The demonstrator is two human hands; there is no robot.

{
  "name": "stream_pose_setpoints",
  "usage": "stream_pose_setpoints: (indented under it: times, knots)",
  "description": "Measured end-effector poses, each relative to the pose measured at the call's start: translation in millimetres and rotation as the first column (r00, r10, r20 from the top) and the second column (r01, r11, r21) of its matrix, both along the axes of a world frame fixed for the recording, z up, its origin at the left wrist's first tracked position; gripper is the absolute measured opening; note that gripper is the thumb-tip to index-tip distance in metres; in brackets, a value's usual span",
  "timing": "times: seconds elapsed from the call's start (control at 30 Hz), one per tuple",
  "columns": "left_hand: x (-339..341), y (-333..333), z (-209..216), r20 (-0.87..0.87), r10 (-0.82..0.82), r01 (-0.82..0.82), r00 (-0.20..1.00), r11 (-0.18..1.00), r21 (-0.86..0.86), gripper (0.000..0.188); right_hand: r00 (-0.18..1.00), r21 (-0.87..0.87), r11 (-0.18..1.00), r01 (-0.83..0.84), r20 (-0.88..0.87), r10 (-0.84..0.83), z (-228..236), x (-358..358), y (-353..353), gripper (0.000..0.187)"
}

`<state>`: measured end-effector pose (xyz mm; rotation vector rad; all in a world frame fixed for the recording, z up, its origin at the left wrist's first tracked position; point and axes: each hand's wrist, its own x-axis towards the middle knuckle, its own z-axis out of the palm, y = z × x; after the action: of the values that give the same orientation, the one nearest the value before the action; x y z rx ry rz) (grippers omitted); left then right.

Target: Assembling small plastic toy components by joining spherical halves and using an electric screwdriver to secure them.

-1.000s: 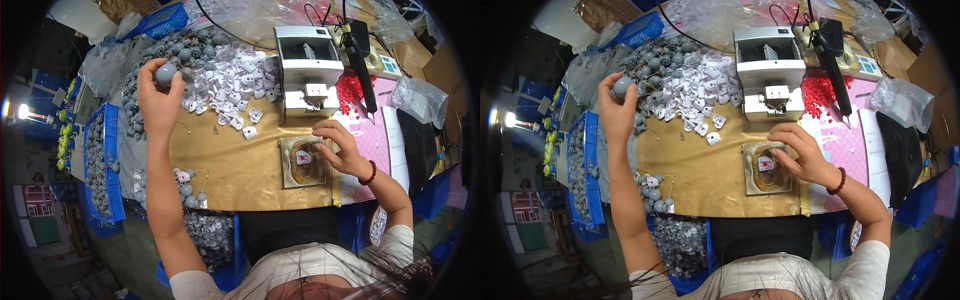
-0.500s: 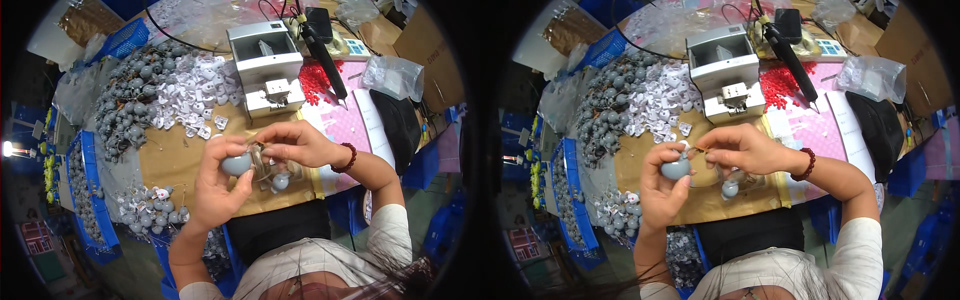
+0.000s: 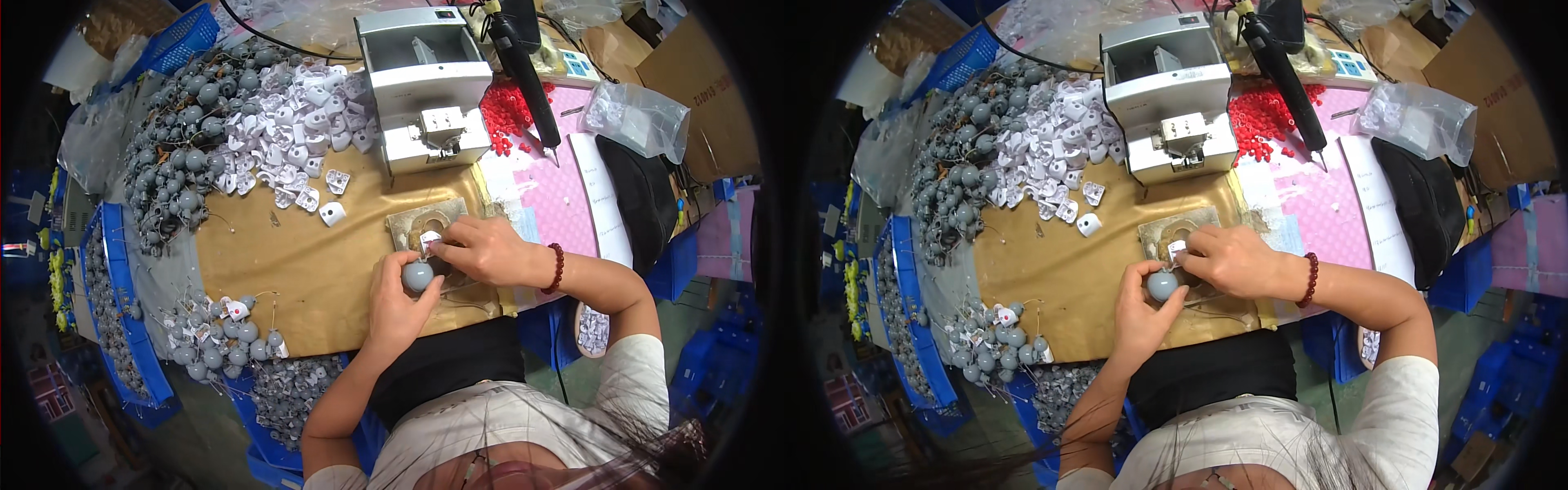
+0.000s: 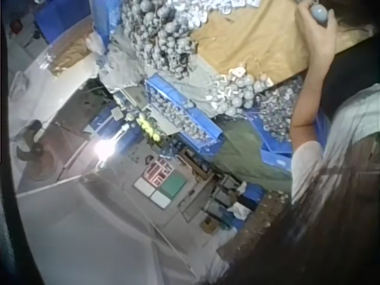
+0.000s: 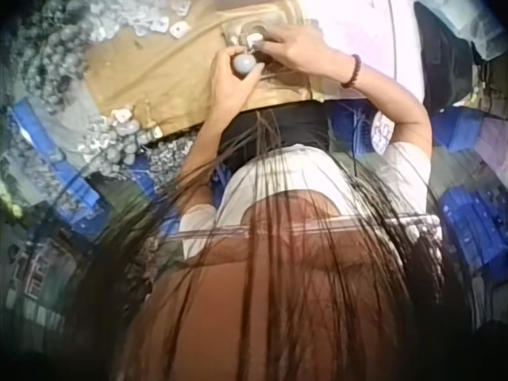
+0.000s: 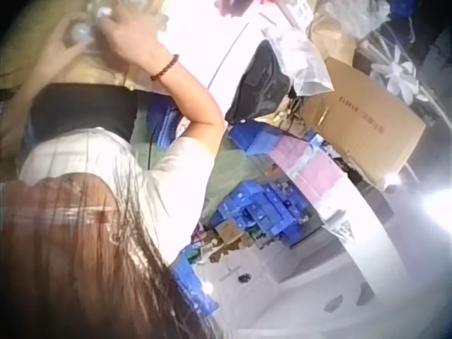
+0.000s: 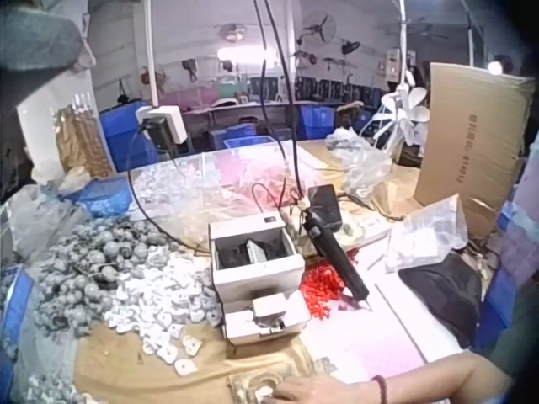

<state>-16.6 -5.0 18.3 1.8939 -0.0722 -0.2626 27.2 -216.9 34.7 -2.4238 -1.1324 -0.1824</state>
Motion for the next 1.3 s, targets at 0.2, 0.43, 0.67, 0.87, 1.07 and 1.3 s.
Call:
stream_pose_setpoints:
  times: [0.2, 0.43, 0.67, 0.87, 1.07, 1.3]
  knots:
    - [7.2, -1.7, -6.5, 0.234, -0.050, 0.013, 0.971, 0.988, 0.156, 0.043, 0.997, -0.152, 0.987, -0.059, 0.044, 0.067, 11.0, 6.5, 7.8, 0.022]
    - [14.4, -0.6, 4.4, 0.345, -0.150, 0.060, 0.926, 0.964, 0.259, 0.038, 0.983, -0.254, 0.955, -0.156, 0.054, 0.175, 9.3, 3.6, 4.8, 0.015]
    - [8.7, -5.6, 0.5, 0.528, -0.448, -0.081, 0.722, 0.702, 0.707, 0.044, 0.997, -0.073, 0.995, -0.071, -0.031, 0.069, 2.2, -7.3, -0.8, 0.019]
    - [10.5, -3.0, -9.6, 0.540, -0.457, -0.050, 0.706, 0.729, 0.682, 0.047, 0.846, 0.294, 0.895, 0.337, -0.512, -0.150, 19.3, 6.4, -59.2, 0.039]
    - [14.5, -2.1, -13.2, 0.528, -0.447, 0.031, 0.722, 0.784, 0.620, 0.049, 0.884, 0.077, 0.974, 0.212, -0.440, -0.157, -3.0, -15.7, -59.1, 0.040]
    - [15.7, 0.5, -15.5, 0.529, -0.440, 0.040, 0.726, 0.795, 0.606, 0.050, 0.759, 0.357, 0.725, 0.589, -0.553, -0.344, -28.0, -13.9, -40.7, 0.029]
